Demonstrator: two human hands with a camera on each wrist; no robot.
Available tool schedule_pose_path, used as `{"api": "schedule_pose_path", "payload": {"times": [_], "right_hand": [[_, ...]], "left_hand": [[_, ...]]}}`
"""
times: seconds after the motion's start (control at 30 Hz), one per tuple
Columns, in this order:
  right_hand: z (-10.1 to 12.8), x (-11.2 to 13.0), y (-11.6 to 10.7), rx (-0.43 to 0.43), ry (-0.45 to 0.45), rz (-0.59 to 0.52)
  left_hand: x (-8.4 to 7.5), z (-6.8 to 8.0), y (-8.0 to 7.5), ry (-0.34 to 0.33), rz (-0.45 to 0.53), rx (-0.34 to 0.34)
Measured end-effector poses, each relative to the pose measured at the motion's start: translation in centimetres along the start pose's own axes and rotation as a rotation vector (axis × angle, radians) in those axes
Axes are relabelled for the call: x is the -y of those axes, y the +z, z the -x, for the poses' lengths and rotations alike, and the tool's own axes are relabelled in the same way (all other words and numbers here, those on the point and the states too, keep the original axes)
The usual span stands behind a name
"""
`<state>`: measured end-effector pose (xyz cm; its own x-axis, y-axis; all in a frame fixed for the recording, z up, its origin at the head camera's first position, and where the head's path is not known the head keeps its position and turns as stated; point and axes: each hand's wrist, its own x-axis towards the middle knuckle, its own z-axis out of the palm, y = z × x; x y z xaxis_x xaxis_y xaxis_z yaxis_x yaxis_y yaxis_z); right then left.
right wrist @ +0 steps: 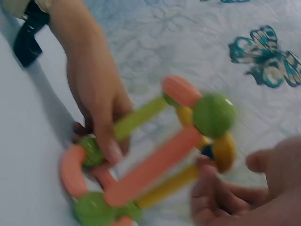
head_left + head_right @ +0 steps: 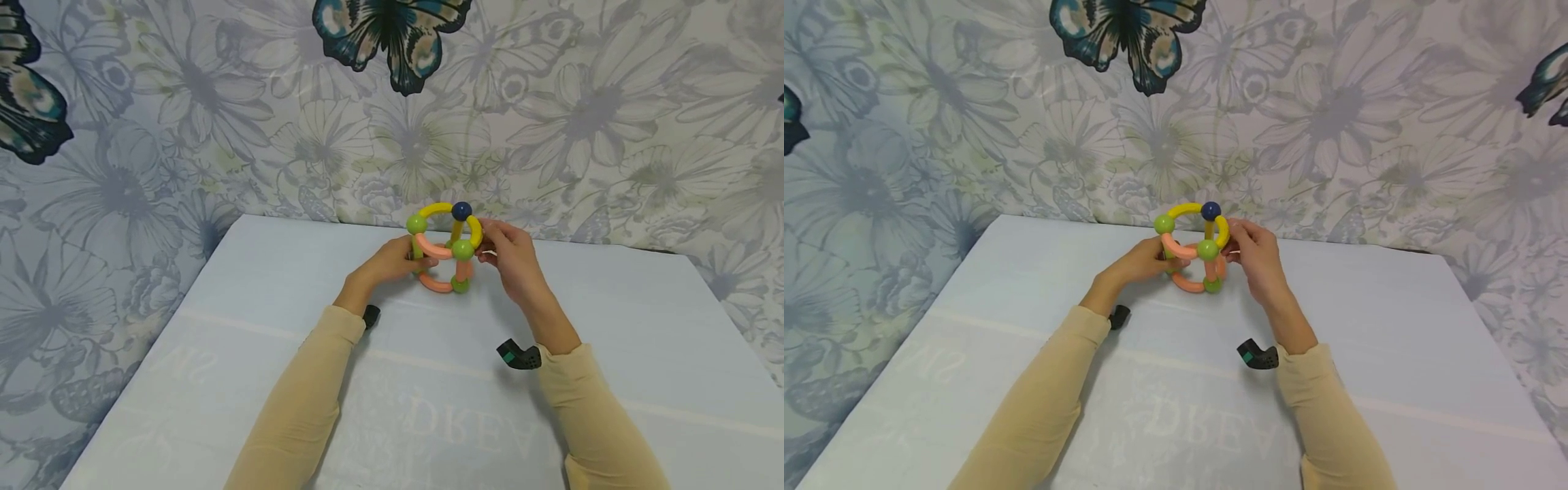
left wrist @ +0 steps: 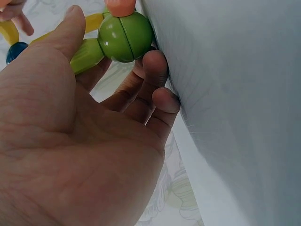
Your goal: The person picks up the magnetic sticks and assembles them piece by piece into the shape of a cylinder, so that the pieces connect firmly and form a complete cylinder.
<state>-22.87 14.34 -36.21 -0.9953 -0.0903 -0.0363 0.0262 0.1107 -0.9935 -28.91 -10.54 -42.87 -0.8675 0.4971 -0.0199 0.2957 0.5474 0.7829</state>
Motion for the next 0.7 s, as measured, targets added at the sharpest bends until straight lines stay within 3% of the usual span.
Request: {"api": "schedule_pose_path", "payload": {"times": [0.13, 0.27, 0.37, 0.43, 0.7], "right_hand": [[0.1, 0.6, -2.5, 0.226, 0.053, 0.153], [0.0, -0.4, -3.3, 0.361, -0.026, 0.471], [-0.5, -1.6, -2.0, 0.347, -0.127, 0.687], [-0.8, -2.3, -1.1, 0.314, -0.169, 0.753], [-1.2, -3.2, -1.2, 0.238, -0.233, 0.748]], "left_hand": [[0.1, 0.0, -0.1, 0.009, -0.01, 0.001], [0.2, 0.0, 0.0, 0.01, -0.01, 0.008], [0.1, 0.1, 0.0, 0.009, -0.008, 0.004], [0.0, 0.2, -0.1, 0.011, -0.002, 0.001], [-0.2, 0.2, -0.1, -0.003, -0.032, 0.002]]}}
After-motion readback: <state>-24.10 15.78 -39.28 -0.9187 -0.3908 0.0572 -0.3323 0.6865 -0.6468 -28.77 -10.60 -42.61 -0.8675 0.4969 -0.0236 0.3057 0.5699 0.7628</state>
